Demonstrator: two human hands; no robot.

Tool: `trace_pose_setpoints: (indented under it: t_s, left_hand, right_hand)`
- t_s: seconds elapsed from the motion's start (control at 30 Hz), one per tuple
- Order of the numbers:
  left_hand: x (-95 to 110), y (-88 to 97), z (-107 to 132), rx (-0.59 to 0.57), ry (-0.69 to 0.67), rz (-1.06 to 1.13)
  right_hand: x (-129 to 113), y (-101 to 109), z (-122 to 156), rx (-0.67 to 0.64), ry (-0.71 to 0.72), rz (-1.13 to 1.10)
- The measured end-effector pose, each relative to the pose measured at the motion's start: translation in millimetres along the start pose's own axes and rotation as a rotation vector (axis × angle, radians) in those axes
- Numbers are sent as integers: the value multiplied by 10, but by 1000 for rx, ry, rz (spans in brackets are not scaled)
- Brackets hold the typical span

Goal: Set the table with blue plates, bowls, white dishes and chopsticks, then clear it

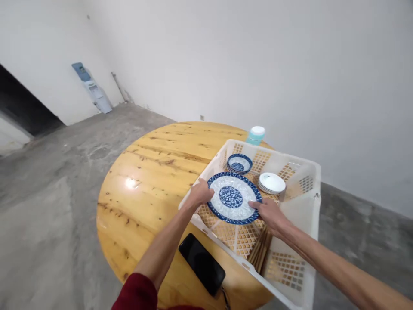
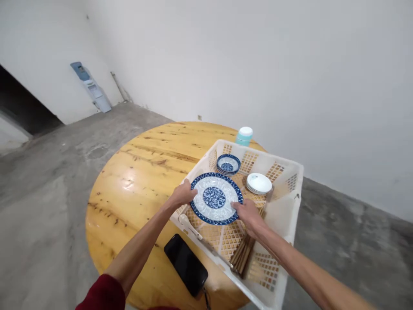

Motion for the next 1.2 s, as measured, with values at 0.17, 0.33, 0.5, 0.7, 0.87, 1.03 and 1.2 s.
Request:
trace_pose_setpoints:
  t_s: [0.17, 0.33, 0.5, 0.7, 0.87, 1.03, 1.2]
  left_hand:
    - [126, 180, 392, -70, -124, 598]
    - [-57, 296, 995, 18, -189, 758]
    - [-669, 189, 1649, 152, -123, 768]
    - [-1687, -60, 2523, 249, 20, 737]
    - [-2731, -237, 3240, 258, 132, 735]
    - [-3662, -278, 3882, 285, 245, 779]
    - [-4268, -134, 4369, 345, 303, 800]
  right_hand:
    - [-396, 225, 311, -24, 199, -45]
    - [-436, 121, 688, -68, 268, 74]
    - [-285, -384, 1212, -228, 256, 270]
    - [269, -1297, 1810, -344, 284, 362]
    - [981, -2213, 2307, -450, 204, 313]
    - [1488, -3078, 2813, -519, 109, 246]
    - [1776, -3766, 3142, -594, 82, 233]
Point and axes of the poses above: each hand's wrist, its own z-axis away from the middle knuckle, its own y-axis out of the back of the hand, x = y × z, the point moved 6 cm from there along -z, towards the middle knuckle, and after that the axes turned 5 degrees about -y, right-handed, at the moved point
